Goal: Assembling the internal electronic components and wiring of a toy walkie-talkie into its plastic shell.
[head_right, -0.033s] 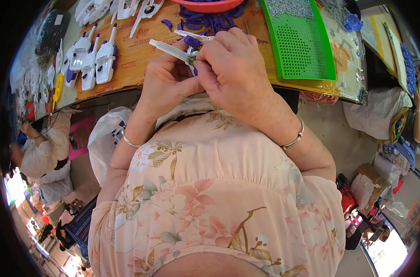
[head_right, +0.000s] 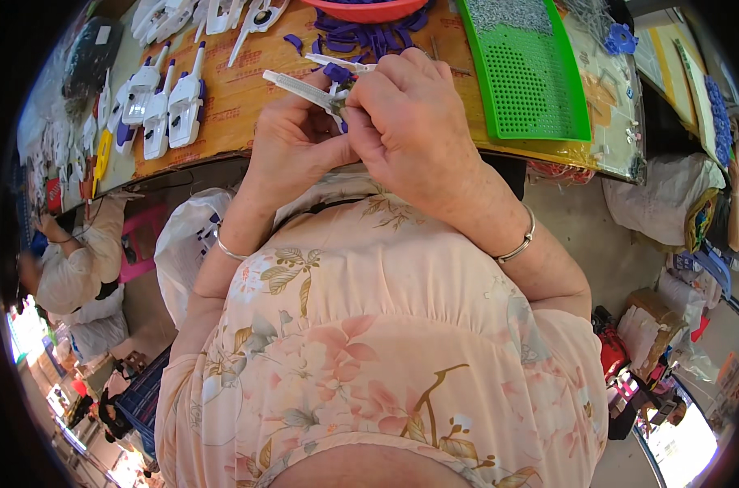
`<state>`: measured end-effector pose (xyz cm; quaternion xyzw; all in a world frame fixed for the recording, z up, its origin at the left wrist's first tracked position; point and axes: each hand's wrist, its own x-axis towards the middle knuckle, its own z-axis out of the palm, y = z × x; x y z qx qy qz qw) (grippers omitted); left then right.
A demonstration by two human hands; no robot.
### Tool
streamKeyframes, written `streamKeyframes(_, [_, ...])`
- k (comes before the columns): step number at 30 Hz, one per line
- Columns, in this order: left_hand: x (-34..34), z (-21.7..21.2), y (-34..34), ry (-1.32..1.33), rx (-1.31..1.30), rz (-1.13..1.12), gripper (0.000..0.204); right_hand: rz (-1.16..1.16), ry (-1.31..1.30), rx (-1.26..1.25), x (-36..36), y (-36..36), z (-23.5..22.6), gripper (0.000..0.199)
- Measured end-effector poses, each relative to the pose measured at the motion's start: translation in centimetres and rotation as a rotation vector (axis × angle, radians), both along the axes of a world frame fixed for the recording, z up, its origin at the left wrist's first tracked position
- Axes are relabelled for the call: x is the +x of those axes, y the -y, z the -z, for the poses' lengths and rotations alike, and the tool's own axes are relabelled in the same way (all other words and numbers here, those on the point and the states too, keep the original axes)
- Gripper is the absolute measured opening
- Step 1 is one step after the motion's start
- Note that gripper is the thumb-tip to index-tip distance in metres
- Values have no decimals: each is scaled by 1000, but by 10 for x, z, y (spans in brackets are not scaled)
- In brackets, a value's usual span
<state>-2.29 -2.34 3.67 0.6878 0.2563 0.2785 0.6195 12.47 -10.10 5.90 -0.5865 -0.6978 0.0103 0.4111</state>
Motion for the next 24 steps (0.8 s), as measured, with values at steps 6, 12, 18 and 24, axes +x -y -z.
streamKeyframes(6, [1,4,1,-111,28,61,34,-41,46,-18,3,1,-3,14])
streamKeyframes(12, [3,5,0,-60,17,49,29,-97,-62,-96,14,7,-3,10])
streamKeyframes(18, [5,-1,3,6,-64,37,32,-30,-182,-107,12,14,-2,11])
streamKeyframes(24, [2,-4,2,-126,14,98,42,-26,-189,-76,9,14,3,10])
